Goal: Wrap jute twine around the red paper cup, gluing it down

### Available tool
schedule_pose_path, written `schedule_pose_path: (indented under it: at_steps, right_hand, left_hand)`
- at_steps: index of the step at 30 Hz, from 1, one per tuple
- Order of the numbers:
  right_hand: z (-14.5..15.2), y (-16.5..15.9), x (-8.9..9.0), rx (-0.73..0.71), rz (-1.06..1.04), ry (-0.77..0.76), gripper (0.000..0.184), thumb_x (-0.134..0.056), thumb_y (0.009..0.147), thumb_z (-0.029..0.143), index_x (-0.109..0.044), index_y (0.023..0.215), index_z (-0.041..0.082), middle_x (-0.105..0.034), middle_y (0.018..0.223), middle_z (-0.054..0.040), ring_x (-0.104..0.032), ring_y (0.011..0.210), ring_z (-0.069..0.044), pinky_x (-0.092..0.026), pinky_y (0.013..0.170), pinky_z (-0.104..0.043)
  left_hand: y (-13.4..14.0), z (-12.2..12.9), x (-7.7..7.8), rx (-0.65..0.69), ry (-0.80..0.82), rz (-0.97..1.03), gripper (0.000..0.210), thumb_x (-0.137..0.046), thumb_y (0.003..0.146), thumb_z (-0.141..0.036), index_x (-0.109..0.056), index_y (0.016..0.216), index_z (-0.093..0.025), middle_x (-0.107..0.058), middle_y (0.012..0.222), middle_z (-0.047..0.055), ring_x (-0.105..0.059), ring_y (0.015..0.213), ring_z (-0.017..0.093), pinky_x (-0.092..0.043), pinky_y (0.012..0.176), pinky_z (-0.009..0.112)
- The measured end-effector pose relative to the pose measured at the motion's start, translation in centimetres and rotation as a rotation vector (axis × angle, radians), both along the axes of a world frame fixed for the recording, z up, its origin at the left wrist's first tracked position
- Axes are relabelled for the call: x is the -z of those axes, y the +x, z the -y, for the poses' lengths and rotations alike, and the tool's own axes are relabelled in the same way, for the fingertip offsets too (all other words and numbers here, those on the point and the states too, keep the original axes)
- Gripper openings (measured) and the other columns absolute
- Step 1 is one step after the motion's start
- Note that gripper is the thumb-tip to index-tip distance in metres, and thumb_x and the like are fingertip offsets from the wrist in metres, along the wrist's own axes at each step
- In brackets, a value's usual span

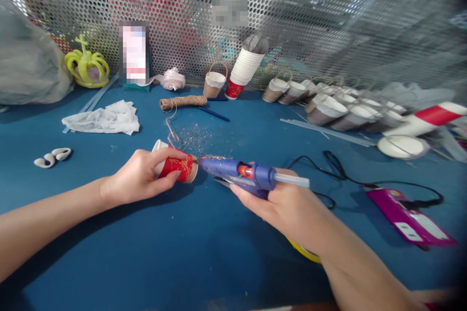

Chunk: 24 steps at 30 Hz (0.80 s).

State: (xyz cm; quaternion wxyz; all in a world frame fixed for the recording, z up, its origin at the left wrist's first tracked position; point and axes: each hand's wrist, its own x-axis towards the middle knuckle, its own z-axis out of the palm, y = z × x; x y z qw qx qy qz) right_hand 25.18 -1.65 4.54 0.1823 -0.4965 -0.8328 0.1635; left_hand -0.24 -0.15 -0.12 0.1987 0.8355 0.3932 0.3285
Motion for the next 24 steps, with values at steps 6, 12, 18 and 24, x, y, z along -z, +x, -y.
schedule_pose_path:
  at_steps: [6, 12, 18, 24]
  right_hand:
    - [0.16, 0.13, 0.04, 0.025, 0.020, -0.036, 0.015, -0.054, 0.082, 0.030, -0.056, 0.071, 0.021, -0.057, 0.058, 0.0038, -0.050, 0.049, -0.011, -0.042, 0.048, -0.023]
    - [0.21, -0.04, -0.13, -0.004, 0.038, -0.049, 0.012, -0.053, 0.082, 0.028, -0.060, 0.076, 0.020, -0.063, 0.068, -0.0005, -0.057, 0.056, -0.014, -0.045, 0.052, -0.025]
    - [0.28, -0.01, -0.21, -0.008, 0.038, -0.047, 0.013, -0.053, 0.081, 0.028, -0.058, 0.073, 0.020, -0.063, 0.065, -0.0004, -0.056, 0.055, -0.014, -0.044, 0.051, -0.024]
    - [0.37, -0.04, -0.37, 0.005, 0.038, -0.054, 0.013, -0.053, 0.081, 0.028, -0.057, 0.071, 0.020, -0.060, 0.060, 0.0015, -0.053, 0.051, -0.013, -0.043, 0.049, -0.023]
  left_hand:
    - [0.00, -0.03, 0.08, -0.005, -0.014, 0.011, 0.027, -0.050, 0.080, -0.020, -0.058, 0.106, -0.014, -0.058, 0.055, -0.006, -0.041, 0.037, 0.004, -0.037, 0.041, 0.013]
    - [0.06, -0.01, -0.06, 0.001, -0.018, 0.010, 0.027, -0.050, 0.080, -0.020, -0.057, 0.105, -0.014, -0.055, 0.053, -0.007, -0.042, 0.038, 0.004, -0.036, 0.040, 0.013]
    - [0.05, 0.00, 0.03, -0.009, -0.040, 0.010, 0.027, -0.050, 0.081, -0.021, -0.058, 0.105, -0.013, -0.053, 0.050, -0.007, -0.039, 0.038, 0.005, -0.037, 0.042, 0.014]
    - [0.08, -0.03, 0.12, -0.002, -0.038, 0.026, 0.028, -0.051, 0.080, -0.020, -0.058, 0.105, -0.012, -0.056, 0.052, -0.006, -0.041, 0.039, 0.005, -0.038, 0.043, 0.014]
